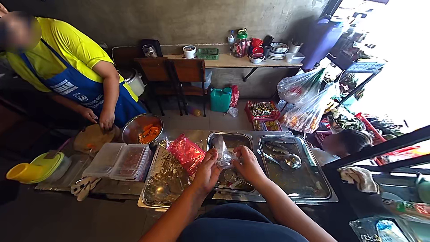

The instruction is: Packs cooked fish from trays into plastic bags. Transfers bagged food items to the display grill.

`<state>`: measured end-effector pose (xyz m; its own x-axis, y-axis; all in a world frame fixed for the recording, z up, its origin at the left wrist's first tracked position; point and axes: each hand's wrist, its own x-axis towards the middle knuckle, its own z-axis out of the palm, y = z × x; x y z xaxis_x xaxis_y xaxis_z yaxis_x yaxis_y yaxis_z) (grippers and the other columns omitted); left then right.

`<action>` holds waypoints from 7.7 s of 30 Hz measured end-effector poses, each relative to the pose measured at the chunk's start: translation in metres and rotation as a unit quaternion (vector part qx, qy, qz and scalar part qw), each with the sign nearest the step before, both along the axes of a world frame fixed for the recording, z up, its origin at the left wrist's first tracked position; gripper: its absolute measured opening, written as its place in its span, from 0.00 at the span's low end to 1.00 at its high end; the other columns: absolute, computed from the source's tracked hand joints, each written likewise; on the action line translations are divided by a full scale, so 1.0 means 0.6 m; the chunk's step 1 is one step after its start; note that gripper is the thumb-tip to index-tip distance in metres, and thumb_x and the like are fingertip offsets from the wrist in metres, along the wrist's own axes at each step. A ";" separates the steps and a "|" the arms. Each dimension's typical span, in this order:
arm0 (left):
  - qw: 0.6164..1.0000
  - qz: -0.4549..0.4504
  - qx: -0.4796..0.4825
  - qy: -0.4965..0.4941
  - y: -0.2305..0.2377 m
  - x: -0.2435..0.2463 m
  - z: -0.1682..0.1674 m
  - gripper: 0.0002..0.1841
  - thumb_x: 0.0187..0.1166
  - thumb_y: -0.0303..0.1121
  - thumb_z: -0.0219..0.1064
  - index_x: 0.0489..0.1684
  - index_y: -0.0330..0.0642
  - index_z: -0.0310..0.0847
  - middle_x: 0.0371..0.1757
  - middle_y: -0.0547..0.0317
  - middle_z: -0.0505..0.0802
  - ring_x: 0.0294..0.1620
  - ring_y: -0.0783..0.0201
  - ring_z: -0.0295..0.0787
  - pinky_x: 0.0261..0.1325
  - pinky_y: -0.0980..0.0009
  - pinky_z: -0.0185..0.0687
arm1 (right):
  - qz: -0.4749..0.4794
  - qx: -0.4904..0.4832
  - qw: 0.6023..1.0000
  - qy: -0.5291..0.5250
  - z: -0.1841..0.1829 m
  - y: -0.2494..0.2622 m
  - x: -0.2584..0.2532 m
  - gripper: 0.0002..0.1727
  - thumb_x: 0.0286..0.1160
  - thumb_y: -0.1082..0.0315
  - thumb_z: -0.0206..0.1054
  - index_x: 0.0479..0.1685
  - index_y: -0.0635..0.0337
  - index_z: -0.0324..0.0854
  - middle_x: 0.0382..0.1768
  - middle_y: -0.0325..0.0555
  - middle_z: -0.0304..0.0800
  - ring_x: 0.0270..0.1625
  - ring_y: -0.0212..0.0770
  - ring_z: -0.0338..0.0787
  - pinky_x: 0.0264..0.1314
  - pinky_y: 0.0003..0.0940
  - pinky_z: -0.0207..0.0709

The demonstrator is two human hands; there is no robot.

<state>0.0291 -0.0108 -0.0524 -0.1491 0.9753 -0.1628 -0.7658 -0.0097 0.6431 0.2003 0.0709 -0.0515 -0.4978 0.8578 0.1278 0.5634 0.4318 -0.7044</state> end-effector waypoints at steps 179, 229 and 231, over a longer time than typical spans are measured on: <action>0.633 -0.002 0.056 0.772 -0.046 -0.167 -0.051 0.16 0.85 0.31 0.59 0.63 0.43 0.90 0.66 0.53 0.90 0.70 0.62 0.84 0.78 0.68 0.74 | 0.102 -0.091 0.922 -0.363 -0.140 0.152 0.088 0.19 0.90 0.59 0.52 0.65 0.49 0.87 0.66 0.47 0.90 0.77 0.51 0.80 0.86 0.62 0.53; 0.635 -0.134 -0.087 0.756 0.100 0.000 -0.043 0.28 0.81 0.31 0.65 0.82 0.35 0.72 0.80 0.40 0.75 0.63 0.58 0.86 0.68 0.70 0.81 | -0.175 -0.056 0.976 -0.118 0.000 -0.028 0.128 0.17 0.91 0.60 0.57 0.62 0.53 0.90 0.60 0.47 0.94 0.63 0.47 0.92 0.69 0.50 0.80; 0.638 -0.128 -0.091 0.754 0.100 0.006 -0.038 0.28 0.81 0.32 0.65 0.81 0.33 0.72 0.81 0.41 0.75 0.64 0.59 0.86 0.69 0.70 0.81 | -0.174 -0.056 0.974 -0.131 -0.003 -0.032 0.119 0.17 0.91 0.60 0.57 0.62 0.52 0.90 0.59 0.47 0.94 0.63 0.47 0.92 0.68 0.50 0.81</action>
